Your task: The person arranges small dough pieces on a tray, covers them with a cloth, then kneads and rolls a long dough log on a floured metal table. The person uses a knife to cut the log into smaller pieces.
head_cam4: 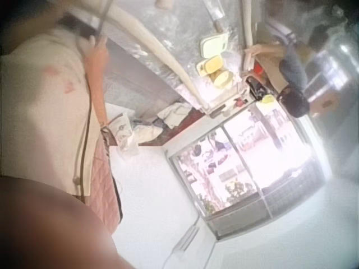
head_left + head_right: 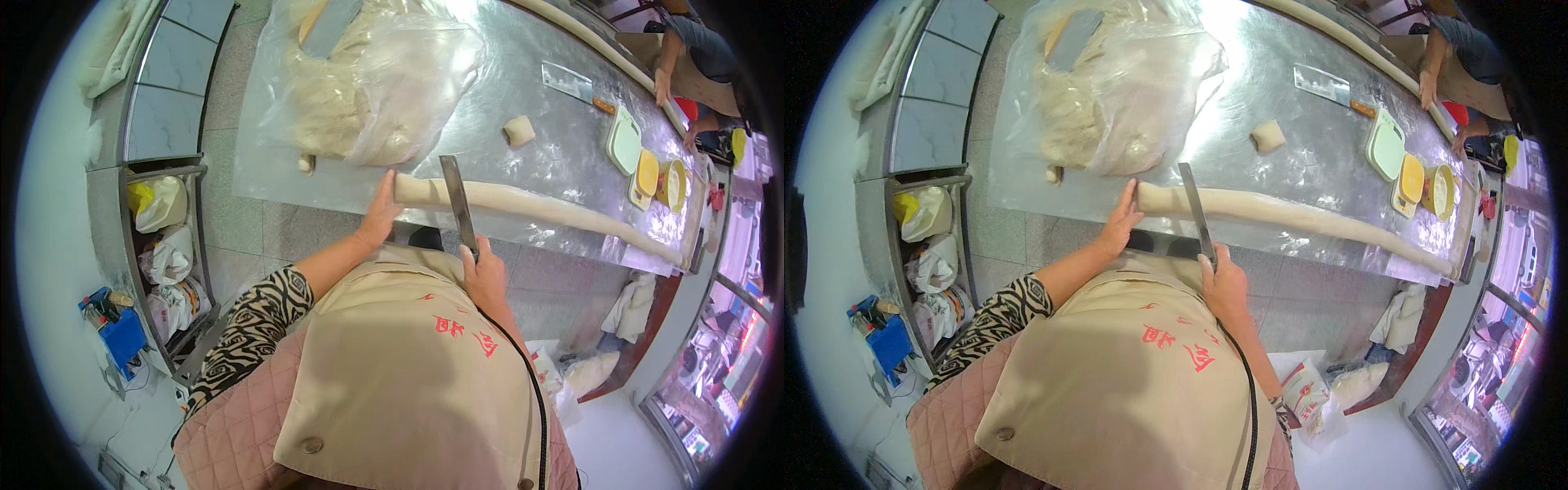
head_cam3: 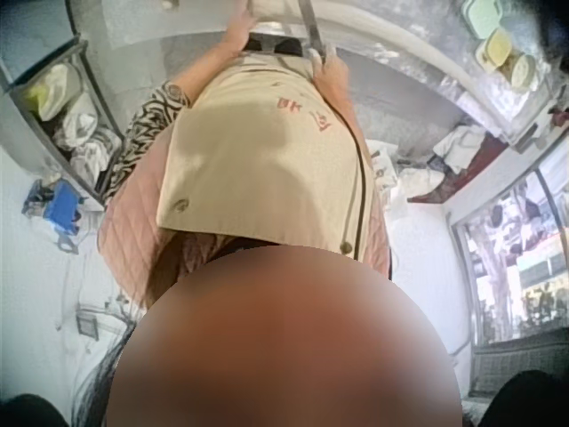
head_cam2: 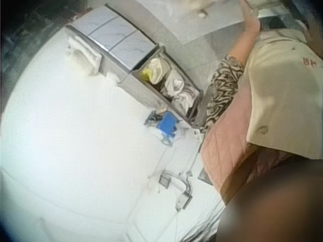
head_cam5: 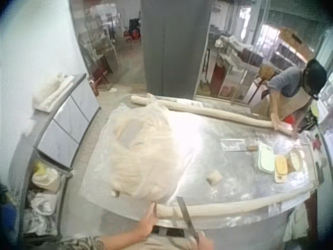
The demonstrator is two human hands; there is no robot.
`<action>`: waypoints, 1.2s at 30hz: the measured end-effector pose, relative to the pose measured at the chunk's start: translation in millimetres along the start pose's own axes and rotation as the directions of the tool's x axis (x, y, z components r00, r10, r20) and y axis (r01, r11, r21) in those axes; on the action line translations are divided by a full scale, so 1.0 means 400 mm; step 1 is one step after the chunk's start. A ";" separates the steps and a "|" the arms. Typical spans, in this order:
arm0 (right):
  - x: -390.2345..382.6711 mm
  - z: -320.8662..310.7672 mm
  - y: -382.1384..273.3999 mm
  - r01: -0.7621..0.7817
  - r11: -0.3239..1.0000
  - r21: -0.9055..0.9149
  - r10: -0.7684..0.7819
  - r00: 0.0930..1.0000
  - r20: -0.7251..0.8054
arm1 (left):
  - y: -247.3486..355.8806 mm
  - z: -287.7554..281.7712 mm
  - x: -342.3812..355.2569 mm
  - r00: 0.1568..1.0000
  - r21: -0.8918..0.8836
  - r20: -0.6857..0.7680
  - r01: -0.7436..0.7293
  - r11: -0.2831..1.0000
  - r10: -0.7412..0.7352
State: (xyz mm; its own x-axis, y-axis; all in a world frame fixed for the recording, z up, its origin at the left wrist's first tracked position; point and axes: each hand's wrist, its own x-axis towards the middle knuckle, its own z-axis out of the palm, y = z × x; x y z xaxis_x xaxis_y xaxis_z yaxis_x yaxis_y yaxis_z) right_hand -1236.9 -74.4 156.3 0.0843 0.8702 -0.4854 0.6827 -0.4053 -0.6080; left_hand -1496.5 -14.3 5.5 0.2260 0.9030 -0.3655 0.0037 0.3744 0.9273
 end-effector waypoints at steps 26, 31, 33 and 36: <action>0.136 0.317 -0.093 -0.154 0.976 -0.155 0.130 0.979 -0.155 | 0.112 -0.048 0.096 0.861 0.721 0.364 -0.502 0.478 0.355; 0.124 0.299 -0.051 -0.032 0.998 0.052 0.041 0.982 -0.186 | 0.087 -0.058 0.099 0.884 0.709 0.334 -0.464 0.531 0.328; 0.074 0.269 -0.029 -0.020 0.979 0.202 0.058 0.981 -0.187 | 0.095 -0.079 0.080 0.953 0.481 0.264 -0.263 0.837 0.147; -0.020 0.213 0.010 -0.015 0.949 0.314 0.094 0.966 -0.240 | 0.142 -0.077 0.081 0.890 -0.156 0.374 0.336 0.929 -0.260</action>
State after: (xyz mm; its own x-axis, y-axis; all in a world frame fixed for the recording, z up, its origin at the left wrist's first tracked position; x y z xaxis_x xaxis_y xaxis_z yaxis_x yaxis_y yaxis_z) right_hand -1296.7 -107.0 104.1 0.3204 0.8698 -0.3753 0.4188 -0.4854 -0.7675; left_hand -1519.1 42.6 43.9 0.5647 0.6277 -0.5357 -0.0723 0.6843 0.7256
